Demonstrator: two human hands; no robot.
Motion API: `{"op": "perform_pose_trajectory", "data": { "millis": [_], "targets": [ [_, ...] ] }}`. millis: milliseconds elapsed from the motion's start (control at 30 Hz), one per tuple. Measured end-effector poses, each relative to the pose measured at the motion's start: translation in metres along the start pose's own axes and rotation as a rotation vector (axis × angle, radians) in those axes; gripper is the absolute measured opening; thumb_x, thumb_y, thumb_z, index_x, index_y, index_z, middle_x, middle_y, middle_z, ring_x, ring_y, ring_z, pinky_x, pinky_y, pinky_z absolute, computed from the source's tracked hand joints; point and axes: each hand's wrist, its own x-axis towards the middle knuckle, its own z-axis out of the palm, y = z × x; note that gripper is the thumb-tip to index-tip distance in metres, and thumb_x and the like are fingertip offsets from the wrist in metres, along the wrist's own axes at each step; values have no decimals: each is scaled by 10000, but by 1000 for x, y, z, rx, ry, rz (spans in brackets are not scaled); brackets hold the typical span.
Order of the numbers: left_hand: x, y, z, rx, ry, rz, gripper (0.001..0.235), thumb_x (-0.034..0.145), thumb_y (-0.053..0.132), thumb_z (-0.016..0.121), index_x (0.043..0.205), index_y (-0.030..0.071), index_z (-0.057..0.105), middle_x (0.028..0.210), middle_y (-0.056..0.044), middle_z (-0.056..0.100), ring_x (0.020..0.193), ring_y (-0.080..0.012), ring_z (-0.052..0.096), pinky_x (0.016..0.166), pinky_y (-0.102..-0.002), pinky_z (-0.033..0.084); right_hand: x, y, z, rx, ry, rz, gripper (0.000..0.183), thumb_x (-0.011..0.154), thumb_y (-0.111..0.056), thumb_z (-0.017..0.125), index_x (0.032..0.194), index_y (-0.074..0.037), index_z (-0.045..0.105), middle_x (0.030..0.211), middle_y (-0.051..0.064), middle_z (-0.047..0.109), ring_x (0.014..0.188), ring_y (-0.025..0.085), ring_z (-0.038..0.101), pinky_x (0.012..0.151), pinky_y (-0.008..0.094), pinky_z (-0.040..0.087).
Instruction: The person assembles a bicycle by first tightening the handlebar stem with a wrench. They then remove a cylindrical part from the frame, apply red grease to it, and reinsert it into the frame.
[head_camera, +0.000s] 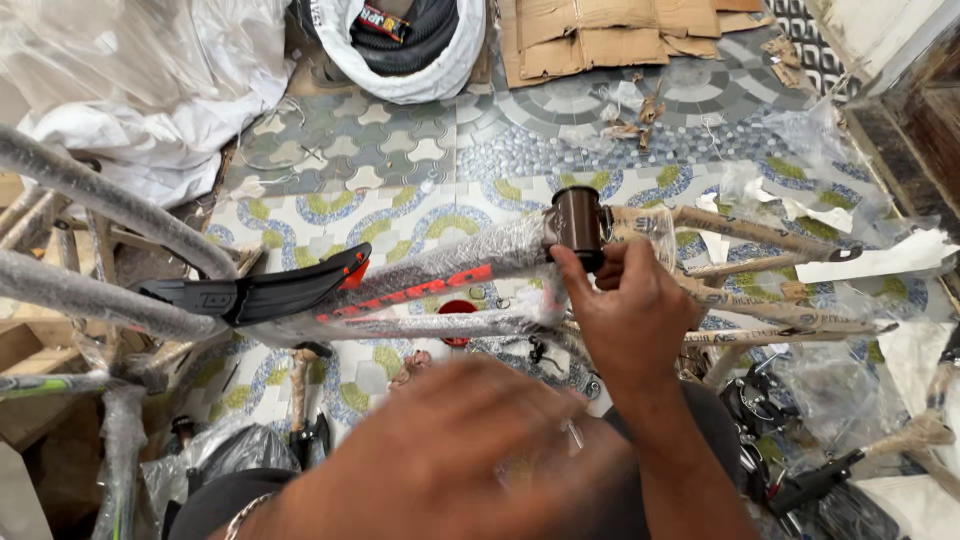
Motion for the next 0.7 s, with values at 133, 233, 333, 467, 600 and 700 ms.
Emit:
{"op": "perform_pose_trajectory", "data": {
  "millis": [133, 233, 333, 467, 600, 700],
  "targets": [
    [-35, -37, 55, 51, -2, -280, 321, 930, 211, 721, 1211, 65, 667, 1176, -96, 706, 1053, -293, 671, 904, -453, 508, -3, -1, 4, 15, 44, -55, 446, 902, -406, 865, 851, -42, 612, 723, 71, 665, 612, 200, 673, 535, 345, 518],
    [-77, -49, 112, -51, -13, -363, 325, 904, 203, 729, 1189, 56, 677, 1157, -117, 706, 1039, -311, 658, 875, -457, 492, -5, -2, 6, 1, 58, -75, 416, 920, -382, 857, 861, -46, 618, 751, 68, 665, 631, 193, 665, 543, 346, 515],
    [-113, -51, 166, -199, -109, -474, 317, 914, 201, 735, 1198, 71, 682, 1139, -116, 701, 1045, -330, 649, 886, -455, 494, -5, -8, 5, 3, 56, -18, 413, 882, -365, 870, 837, -38, 623, 727, 74, 660, 618, 198, 657, 543, 356, 509],
    [-136, -50, 212, -251, -255, -424, 365, 902, 193, 749, 1225, 57, 647, 1157, -144, 675, 1064, -364, 630, 908, -491, 473, -5, -14, 5, 109, 68, 59, 366, 882, -314, 875, 867, -36, 637, 755, 60, 666, 639, 167, 671, 551, 330, 531],
    [-136, -41, 221, -323, -249, -377, 410, 894, 207, 752, 1261, 67, 635, 1163, -153, 669, 1074, -369, 623, 931, -494, 471, -9, -23, 6, 54, 101, 66, 351, 849, -298, 900, 897, -41, 664, 800, 64, 657, 671, 186, 663, 571, 354, 522],
    [-130, -39, 214, -331, -249, -357, 397, 903, 209, 746, 1253, 65, 626, 1166, -152, 665, 1088, -366, 621, 943, -492, 466, -9, -26, 4, -14, 121, -14, 316, 852, -281, 897, 947, -63, 690, 897, 55, 656, 758, 207, 669, 620, 365, 525]
  ]
}}
